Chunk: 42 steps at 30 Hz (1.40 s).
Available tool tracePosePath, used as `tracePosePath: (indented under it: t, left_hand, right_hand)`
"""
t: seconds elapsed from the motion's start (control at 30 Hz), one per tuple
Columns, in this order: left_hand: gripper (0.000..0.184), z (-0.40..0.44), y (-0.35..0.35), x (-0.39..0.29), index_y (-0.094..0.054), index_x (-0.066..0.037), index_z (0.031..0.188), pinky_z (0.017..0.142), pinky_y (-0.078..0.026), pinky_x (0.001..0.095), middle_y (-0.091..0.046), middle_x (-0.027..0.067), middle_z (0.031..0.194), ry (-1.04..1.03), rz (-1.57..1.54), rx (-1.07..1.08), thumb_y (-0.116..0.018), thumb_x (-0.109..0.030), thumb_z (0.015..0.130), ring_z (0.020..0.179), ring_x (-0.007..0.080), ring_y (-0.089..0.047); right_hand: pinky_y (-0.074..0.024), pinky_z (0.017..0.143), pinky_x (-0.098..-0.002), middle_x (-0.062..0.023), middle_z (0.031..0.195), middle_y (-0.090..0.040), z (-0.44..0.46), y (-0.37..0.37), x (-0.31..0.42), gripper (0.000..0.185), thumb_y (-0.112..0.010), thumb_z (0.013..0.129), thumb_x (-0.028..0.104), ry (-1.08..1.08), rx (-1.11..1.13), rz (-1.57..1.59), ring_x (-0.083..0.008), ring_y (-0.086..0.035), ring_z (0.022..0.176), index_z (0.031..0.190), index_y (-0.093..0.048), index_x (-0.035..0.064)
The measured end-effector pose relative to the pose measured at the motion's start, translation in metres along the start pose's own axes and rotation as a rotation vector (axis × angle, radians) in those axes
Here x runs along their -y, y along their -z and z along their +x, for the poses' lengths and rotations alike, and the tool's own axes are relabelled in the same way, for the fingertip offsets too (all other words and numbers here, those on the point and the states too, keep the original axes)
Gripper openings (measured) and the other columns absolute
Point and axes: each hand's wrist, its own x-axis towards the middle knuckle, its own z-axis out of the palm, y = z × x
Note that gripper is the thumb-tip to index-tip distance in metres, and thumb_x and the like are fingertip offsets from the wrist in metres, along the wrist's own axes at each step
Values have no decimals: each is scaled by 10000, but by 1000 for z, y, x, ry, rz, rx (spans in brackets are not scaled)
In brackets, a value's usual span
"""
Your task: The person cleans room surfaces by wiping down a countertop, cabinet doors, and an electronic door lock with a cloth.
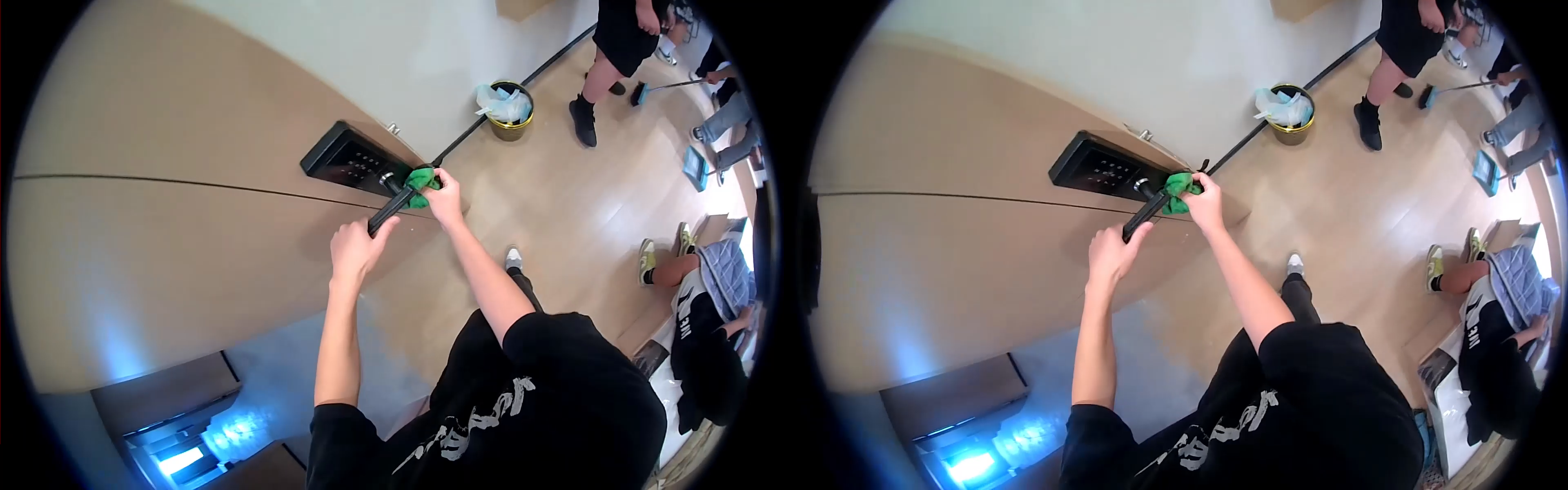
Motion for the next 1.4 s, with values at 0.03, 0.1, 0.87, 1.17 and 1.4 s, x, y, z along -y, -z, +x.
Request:
tracePosePath:
  t: [0.03,0.1,0.87,1.17,1.4]
  left_hand:
    - [700,5,4,-5,-675,9,690,651,-513,475,-627,217,624,14,-15,-8,-553,-664,839,646,417,-638]
    - [702,19,13,-4,-669,14,681,661,-515,466,-624,213,612,18,-25,94,-550,-658,845,640,412,-638]
    - [592,36,15,-8,-590,45,679,549,-434,401,-507,155,519,85,-307,202,-542,-484,940,512,227,-516]
    - [595,39,3,2,-547,-3,631,455,-335,279,-430,4,481,-80,-302,182,-429,-445,1012,458,93,-407]
    - [244,15,1,2,-483,4,1079,506,-417,239,-534,69,891,-202,-629,54,-399,-219,1030,632,80,-510]
  right_hand:
    - [-469,694,-266,-12,769,-623,3,-3,7,195,-752,718,27,-10,-55,26,-94,-553,742,867,-628,7]
    - [-474,698,-270,-26,771,-633,2,-14,6,206,-751,728,37,-59,-188,62,-101,-566,737,899,-643,-1]
    - [-453,822,-301,-110,945,-592,-14,-77,0,259,-590,705,-118,357,-482,9,-246,-592,895,942,-597,-13]
    - [-454,776,-313,-128,938,-586,-2,-81,-102,198,-652,902,123,-99,-822,173,-173,-550,873,1005,-533,3]
    - [-444,836,-263,-47,1014,-550,-56,-136,-22,229,-612,925,67,20,-733,521,-126,-520,939,1121,-506,14]
